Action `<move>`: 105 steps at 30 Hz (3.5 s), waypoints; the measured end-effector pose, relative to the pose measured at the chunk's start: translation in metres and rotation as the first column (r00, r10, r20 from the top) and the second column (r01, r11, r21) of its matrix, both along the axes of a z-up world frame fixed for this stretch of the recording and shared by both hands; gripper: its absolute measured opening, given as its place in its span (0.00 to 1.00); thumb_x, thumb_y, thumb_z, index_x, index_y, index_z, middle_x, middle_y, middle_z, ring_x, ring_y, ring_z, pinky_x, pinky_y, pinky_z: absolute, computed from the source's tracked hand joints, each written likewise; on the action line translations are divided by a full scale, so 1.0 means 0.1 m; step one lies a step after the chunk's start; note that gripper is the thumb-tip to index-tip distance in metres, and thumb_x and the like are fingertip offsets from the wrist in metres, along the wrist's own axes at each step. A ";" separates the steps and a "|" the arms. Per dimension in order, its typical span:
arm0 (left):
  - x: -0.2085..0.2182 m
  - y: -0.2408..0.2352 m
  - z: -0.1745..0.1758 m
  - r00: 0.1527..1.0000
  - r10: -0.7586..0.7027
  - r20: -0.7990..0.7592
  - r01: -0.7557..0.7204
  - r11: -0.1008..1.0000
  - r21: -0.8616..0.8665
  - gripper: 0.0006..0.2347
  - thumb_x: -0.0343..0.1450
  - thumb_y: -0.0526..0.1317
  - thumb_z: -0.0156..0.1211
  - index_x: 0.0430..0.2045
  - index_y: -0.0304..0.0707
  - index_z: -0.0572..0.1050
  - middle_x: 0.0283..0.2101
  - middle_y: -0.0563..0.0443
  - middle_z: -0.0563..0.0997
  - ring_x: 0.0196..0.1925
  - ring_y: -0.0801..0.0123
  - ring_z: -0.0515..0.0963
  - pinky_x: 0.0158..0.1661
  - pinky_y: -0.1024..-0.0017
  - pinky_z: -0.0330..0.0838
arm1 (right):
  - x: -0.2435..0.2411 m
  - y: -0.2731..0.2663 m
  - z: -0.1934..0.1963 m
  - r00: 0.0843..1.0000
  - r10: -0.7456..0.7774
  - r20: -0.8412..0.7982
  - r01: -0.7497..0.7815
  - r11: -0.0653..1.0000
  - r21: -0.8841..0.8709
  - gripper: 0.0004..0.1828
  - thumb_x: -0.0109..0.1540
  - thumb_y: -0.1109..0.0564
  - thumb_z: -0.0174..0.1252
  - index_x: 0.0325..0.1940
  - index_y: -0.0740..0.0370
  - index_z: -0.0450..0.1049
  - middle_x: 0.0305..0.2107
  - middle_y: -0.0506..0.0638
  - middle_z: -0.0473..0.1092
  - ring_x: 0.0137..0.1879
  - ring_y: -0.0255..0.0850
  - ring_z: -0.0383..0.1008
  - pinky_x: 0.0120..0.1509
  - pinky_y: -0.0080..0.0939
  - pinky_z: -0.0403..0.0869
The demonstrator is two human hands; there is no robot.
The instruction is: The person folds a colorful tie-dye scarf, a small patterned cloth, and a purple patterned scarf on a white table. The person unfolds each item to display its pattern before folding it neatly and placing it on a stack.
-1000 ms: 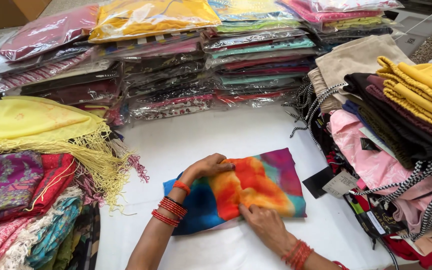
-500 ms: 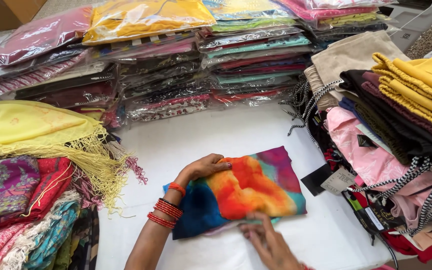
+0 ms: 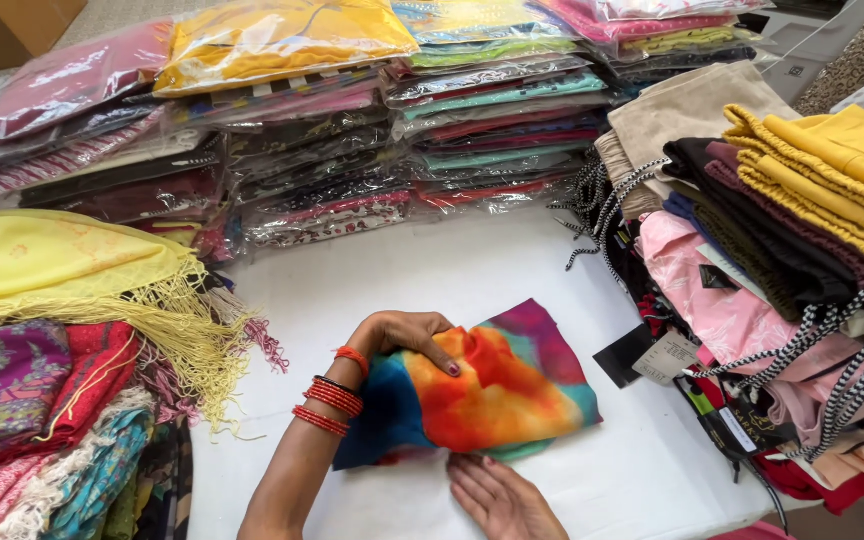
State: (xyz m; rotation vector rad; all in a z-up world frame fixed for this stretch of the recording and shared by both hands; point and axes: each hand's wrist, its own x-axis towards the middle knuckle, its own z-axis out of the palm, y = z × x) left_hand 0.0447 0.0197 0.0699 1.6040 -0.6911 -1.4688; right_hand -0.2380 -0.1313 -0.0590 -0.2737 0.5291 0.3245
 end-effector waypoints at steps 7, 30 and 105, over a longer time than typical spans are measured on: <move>-0.41 -0.08 0.71 1.000 -0.015 -0.022 0.012 0.988 -0.153 0.24 0.64 0.39 0.74 0.52 0.28 0.76 0.48 0.43 0.85 0.45 0.69 0.86 0.47 0.69 0.83 | 0.16 0.26 0.59 0.993 -0.103 0.048 0.107 0.991 -0.084 0.38 0.55 0.54 0.66 0.69 0.49 0.63 0.63 0.47 0.67 0.67 0.45 0.68 0.71 0.57 0.66; -1.35 0.24 0.89 0.623 0.763 -0.173 -0.709 0.458 -0.536 0.20 0.71 0.42 0.62 0.55 0.36 0.65 0.54 0.46 0.79 0.54 0.68 0.80 0.55 0.67 0.79 | 0.84 -0.59 2.04 0.855 0.172 0.489 0.004 0.941 -0.338 0.24 0.64 0.52 0.56 0.64 0.55 0.63 0.58 0.51 0.71 0.63 0.44 0.72 0.65 0.50 0.73; -1.57 0.10 0.10 0.528 0.674 -0.517 -0.847 0.373 -0.379 0.25 0.72 0.32 0.60 0.65 0.32 0.64 0.52 0.42 0.80 0.50 0.63 0.82 0.49 0.67 0.81 | 1.18 -1.12 1.55 0.771 0.621 0.140 -0.279 0.527 -0.803 0.34 0.59 0.53 0.65 0.66 0.70 0.68 0.48 0.55 0.77 0.50 0.39 0.79 0.53 0.40 0.78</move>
